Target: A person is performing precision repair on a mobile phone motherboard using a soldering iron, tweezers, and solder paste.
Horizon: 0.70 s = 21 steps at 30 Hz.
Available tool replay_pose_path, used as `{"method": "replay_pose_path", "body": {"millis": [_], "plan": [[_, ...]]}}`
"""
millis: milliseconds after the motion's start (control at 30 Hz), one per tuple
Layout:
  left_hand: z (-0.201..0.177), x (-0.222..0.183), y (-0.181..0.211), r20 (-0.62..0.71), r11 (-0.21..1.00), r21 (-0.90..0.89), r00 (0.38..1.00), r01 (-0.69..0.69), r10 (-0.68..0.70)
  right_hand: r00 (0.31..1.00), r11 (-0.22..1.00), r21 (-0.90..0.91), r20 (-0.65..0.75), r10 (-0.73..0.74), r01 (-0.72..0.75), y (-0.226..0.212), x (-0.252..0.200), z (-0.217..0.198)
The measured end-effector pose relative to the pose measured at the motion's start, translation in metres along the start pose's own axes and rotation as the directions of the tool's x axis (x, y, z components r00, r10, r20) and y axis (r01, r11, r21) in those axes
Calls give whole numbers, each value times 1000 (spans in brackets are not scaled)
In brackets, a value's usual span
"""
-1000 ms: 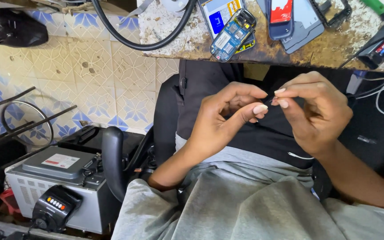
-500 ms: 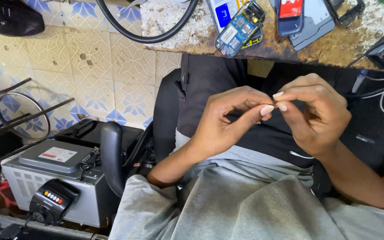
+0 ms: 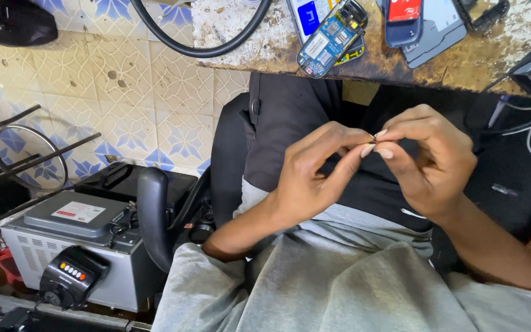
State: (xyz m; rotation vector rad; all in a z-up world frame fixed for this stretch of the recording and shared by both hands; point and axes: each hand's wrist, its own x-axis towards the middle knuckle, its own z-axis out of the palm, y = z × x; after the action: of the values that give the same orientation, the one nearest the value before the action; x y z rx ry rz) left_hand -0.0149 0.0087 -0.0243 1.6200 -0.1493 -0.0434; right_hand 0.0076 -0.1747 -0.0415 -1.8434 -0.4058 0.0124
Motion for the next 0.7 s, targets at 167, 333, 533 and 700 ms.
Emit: {"method": "replay_pose_path", "body": {"millis": [167,333,533,700], "plan": [[-1,-7,-7,-28,999,-15,999,33,-33,999,1000,7,48,18,-18,-2,4,2],[-4,-12,-18,-52,988,-103,992,111,-116,993,997,19,99,66,-68,5,6,8],[-3,-12,-33,-110,950,-259,972,174,-208,987,996,-9,132,94,-93,14,7,15],[-6,-8,-50,-119,926,-297,954,231,-276,982,994,-56,161,99,-92,20,14,22]]}}
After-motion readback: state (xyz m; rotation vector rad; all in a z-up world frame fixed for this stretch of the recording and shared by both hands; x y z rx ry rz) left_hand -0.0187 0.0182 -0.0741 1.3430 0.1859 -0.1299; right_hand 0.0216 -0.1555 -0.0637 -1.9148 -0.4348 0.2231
